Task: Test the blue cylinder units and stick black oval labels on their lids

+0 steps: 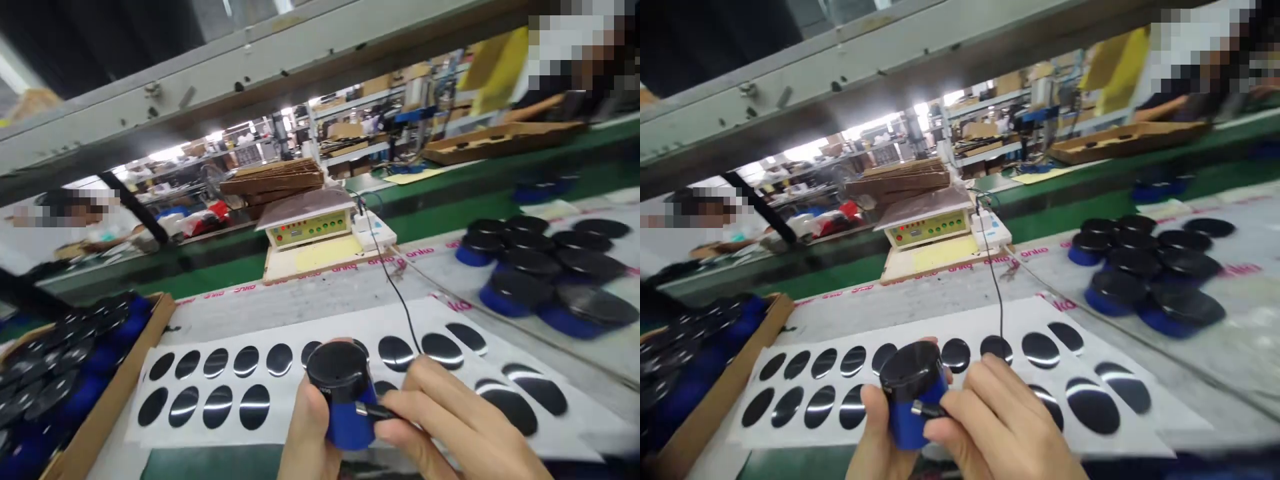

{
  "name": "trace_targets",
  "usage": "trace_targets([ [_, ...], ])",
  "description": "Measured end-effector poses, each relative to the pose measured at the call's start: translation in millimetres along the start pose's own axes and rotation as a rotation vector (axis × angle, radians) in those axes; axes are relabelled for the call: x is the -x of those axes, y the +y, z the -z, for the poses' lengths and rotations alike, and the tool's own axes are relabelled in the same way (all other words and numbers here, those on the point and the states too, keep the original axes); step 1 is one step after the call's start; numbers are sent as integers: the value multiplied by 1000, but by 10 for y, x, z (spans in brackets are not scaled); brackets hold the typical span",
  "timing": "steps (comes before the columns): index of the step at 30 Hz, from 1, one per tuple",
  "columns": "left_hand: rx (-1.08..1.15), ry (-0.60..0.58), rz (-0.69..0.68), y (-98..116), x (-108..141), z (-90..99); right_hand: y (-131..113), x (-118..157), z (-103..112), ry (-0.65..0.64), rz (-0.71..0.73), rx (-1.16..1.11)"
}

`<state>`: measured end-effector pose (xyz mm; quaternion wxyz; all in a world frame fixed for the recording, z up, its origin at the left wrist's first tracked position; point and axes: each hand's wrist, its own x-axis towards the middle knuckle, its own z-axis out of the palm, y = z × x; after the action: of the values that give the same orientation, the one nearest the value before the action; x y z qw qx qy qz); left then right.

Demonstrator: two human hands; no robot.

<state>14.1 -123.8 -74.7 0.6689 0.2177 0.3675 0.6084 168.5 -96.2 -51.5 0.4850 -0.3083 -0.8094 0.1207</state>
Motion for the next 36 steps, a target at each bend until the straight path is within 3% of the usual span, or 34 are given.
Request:
trace_targets([
  [6, -47, 10, -31, 140, -17, -30, -307, -142, -1, -1, -3, 103],
  [8, -115, 36, -108, 206, -21, -8, -349, -208, 5, -38, 11, 158],
  [13, -476, 199, -361, 378, -53, 237, -370, -345, -171, -177, 28, 312],
  [17, -737, 272, -482, 456, -62, 434, -395, -406, -442, -160, 0, 342],
  [21, -915, 230, -687, 452, -65, 549, -429, -389, -570, -93, -38, 264],
  [26, -1155, 166, -1038, 464, -107, 580, -329, -280, -616, -358, -219, 44],
  [29, -1293, 165, -1148, 506, -115, 542, -220, -235, -651, -396, -248, -56],
  [33, -1307, 151, -1357, 544, -84, 461, -96, -221, -666, -447, -256, -127],
  [36, -1456, 144, -1418, 568, -48, 430, -14, -237, -645, -490, -217, -159],
])
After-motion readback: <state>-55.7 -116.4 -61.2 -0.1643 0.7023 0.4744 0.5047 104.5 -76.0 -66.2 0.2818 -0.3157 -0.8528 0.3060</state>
